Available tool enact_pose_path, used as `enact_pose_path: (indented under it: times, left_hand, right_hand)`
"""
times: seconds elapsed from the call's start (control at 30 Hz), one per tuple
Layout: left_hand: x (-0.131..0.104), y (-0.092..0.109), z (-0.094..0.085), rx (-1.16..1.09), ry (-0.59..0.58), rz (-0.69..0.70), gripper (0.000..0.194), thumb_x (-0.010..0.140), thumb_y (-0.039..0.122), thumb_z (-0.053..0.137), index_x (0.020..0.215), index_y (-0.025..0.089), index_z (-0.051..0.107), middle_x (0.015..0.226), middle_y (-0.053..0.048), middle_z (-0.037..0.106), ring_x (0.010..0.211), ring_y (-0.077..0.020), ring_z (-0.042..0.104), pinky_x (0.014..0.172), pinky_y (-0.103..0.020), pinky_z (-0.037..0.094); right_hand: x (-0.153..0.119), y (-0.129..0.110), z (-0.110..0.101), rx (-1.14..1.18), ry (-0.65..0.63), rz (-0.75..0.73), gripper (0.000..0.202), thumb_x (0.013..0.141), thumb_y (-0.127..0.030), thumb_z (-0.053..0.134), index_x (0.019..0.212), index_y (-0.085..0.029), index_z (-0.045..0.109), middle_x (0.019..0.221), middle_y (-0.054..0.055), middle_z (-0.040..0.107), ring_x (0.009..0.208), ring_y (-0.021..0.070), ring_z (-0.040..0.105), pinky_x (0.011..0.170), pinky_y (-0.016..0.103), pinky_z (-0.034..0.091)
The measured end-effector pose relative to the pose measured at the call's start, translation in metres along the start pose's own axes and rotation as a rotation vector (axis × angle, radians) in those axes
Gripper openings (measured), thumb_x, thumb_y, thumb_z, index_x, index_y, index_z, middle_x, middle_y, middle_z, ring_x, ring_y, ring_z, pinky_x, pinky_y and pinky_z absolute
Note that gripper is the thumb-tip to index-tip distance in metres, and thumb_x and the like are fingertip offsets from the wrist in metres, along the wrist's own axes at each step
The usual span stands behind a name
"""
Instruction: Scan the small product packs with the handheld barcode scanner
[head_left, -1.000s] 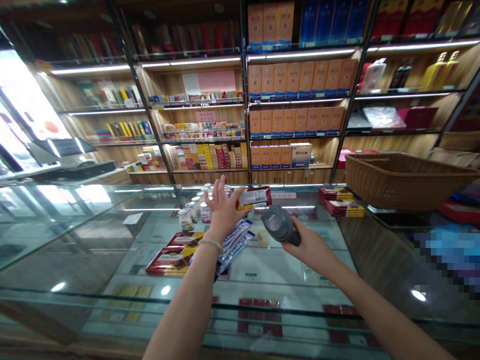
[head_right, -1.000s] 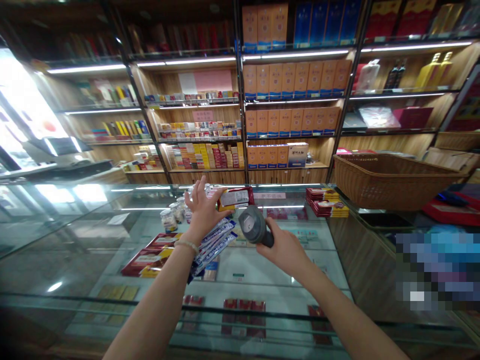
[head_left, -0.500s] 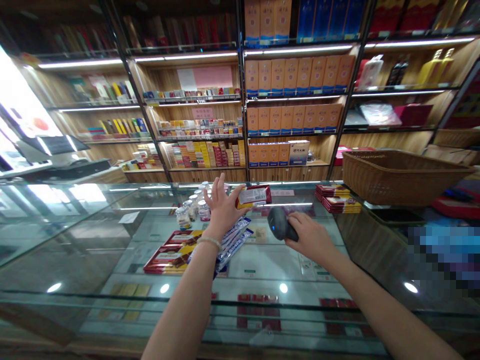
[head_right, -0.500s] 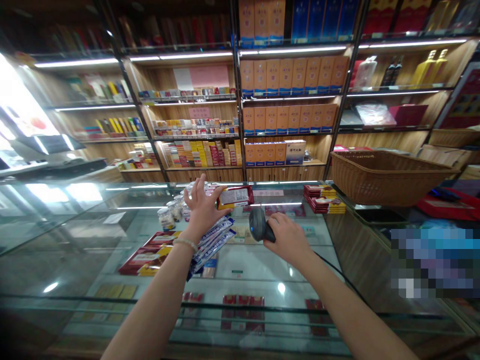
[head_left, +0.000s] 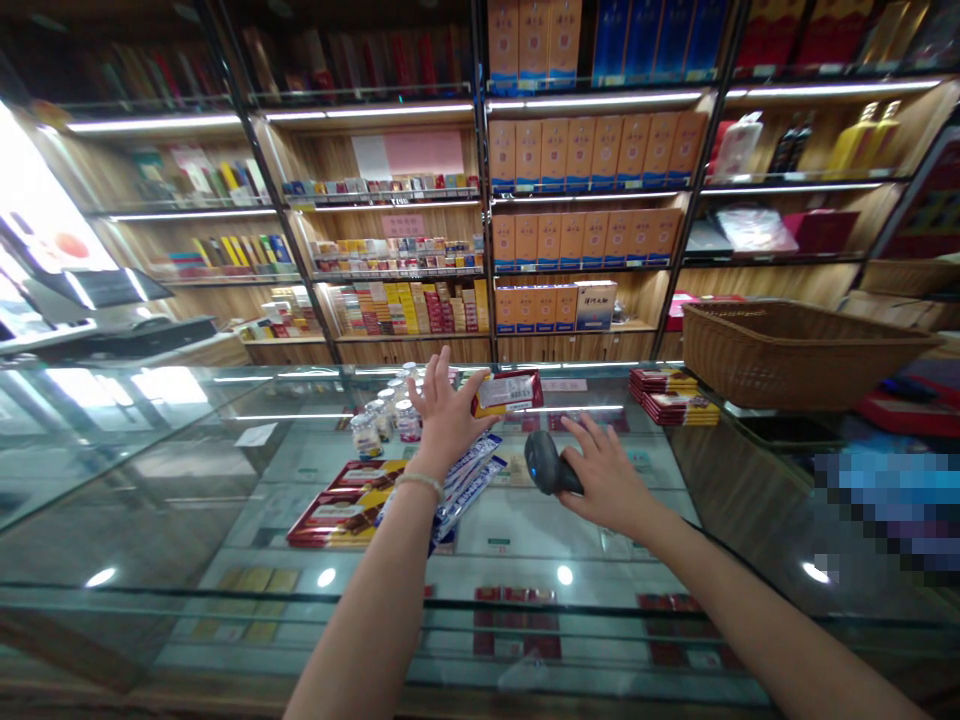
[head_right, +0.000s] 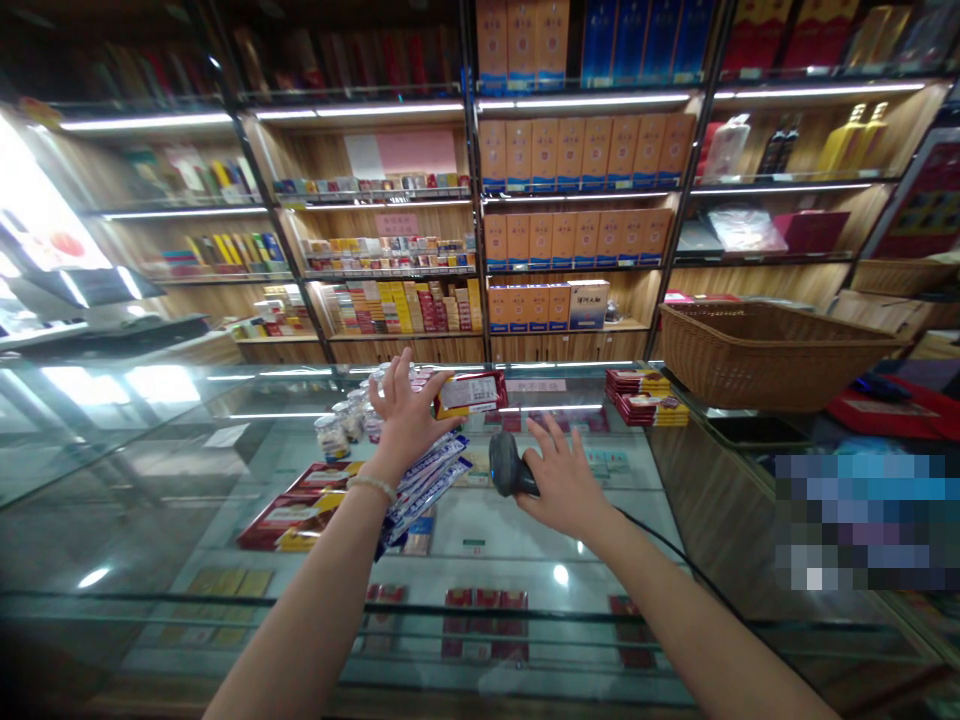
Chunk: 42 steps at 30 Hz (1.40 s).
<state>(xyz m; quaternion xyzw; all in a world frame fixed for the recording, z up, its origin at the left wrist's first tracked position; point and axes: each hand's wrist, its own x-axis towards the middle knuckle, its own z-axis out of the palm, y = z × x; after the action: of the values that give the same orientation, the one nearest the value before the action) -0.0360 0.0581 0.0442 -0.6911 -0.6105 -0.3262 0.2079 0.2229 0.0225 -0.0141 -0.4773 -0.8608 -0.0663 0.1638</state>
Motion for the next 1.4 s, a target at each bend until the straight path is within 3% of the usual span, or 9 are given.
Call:
enact_pose_path:
  times: [0.17, 0.3, 0.4, 0.5, 0.57, 0.77, 1.07, 1.4]
  left_hand:
    - [-0.001, 0.000, 0.000, 0.012, -0.005, 0.007, 0.071, 0.070, 0.050, 0.089, 0.136, 0.035, 0.067, 0.175, -0.013, 0.020, 0.161, -0.0422, 0.015, 0.126, -0.069, 0.001]
    - [-0.001, 0.000, 0.001, 0.008, -0.007, 0.013, 0.072, 0.070, 0.051, 0.089, 0.137, 0.036, 0.066, 0.175, -0.013, 0.021, 0.161, -0.0420, 0.015, 0.126, -0.069, 0.001]
    - [0.000, 0.000, 0.001, 0.003, -0.007, 0.015, 0.071, 0.070, 0.051, 0.090, 0.136, 0.035, 0.067, 0.175, -0.014, 0.021, 0.161, -0.0423, 0.016, 0.126, -0.070, 0.001]
    - [0.000, 0.000, 0.001, -0.003, -0.011, 0.014, 0.070, 0.071, 0.049, 0.089, 0.136, 0.035, 0.067, 0.175, -0.014, 0.020, 0.161, -0.0423, 0.015, 0.126, -0.070, 0.002]
    - [-0.001, -0.001, 0.001, -0.010, -0.013, 0.007, 0.068, 0.072, 0.048, 0.089, 0.136, 0.036, 0.067, 0.175, -0.012, 0.020, 0.161, -0.0419, 0.015, 0.126, -0.070, 0.001]
    - [-0.002, 0.001, 0.001, -0.028, -0.016, -0.003, 0.066, 0.074, 0.048, 0.087, 0.136, 0.038, 0.066, 0.175, -0.010, 0.022, 0.161, -0.0410, 0.015, 0.127, -0.070, 0.001]
    - [-0.002, -0.001, 0.002, -0.027, -0.003, 0.008, 0.071, 0.069, 0.047, 0.091, 0.135, 0.037, 0.067, 0.175, -0.012, 0.021, 0.161, -0.0415, 0.016, 0.126, -0.070, 0.003]
    - [-0.004, 0.002, 0.002, -0.015, -0.024, 0.062, 0.074, 0.067, 0.050, 0.092, 0.135, 0.037, 0.067, 0.175, -0.012, 0.021, 0.161, -0.0427, 0.017, 0.126, -0.071, 0.002]
  right_hand:
    - [-0.002, 0.000, 0.003, 0.035, -0.014, -0.023, 0.036, 0.088, -0.043, 0.065, 0.113, -0.017, 0.067, 0.169, 0.018, 0.035, 0.160, 0.0420, 0.018, 0.122, 0.075, 0.021]
    - [-0.004, 0.002, 0.003, 0.050, -0.027, -0.033, 0.037, 0.087, -0.040, 0.063, 0.115, -0.017, 0.066, 0.168, 0.020, 0.035, 0.160, 0.0410, 0.019, 0.123, 0.078, 0.009]
    - [-0.005, 0.007, 0.005, 0.086, -0.015, -0.037, 0.056, 0.085, -0.041, 0.063, 0.135, -0.016, 0.057, 0.171, 0.020, 0.028, 0.162, 0.0385, 0.013, 0.125, 0.074, 0.002]
    - [-0.002, 0.016, 0.005, 0.147, 0.019, -0.025, 0.080, 0.086, -0.048, 0.062, 0.157, -0.020, 0.036, 0.173, 0.020, 0.023, 0.163, 0.0348, 0.009, 0.126, 0.070, 0.005]
    - [0.002, 0.020, 0.002, 0.166, 0.062, -0.004, 0.086, 0.088, -0.055, 0.061, 0.161, -0.023, 0.030, 0.173, 0.019, 0.023, 0.163, 0.0346, 0.010, 0.127, 0.069, 0.008]
    - [0.032, 0.022, -0.011, 0.118, 0.241, 0.108, 0.074, 0.095, -0.053, 0.055, 0.160, -0.026, 0.034, 0.172, 0.015, 0.029, 0.161, 0.0356, 0.019, 0.125, 0.072, 0.010]
    - [0.082, 0.026, -0.002, 0.097, 0.294, 0.192, 0.078, 0.087, -0.045, 0.068, 0.157, -0.025, 0.040, 0.167, 0.016, 0.038, 0.157, 0.0375, 0.029, 0.120, 0.072, 0.023]
    - [0.085, 0.033, 0.021, 0.115, 0.376, 0.182, 0.082, 0.085, -0.050, 0.072, 0.158, -0.035, 0.038, 0.165, 0.013, 0.041, 0.153, 0.0373, 0.034, 0.118, 0.068, 0.024]
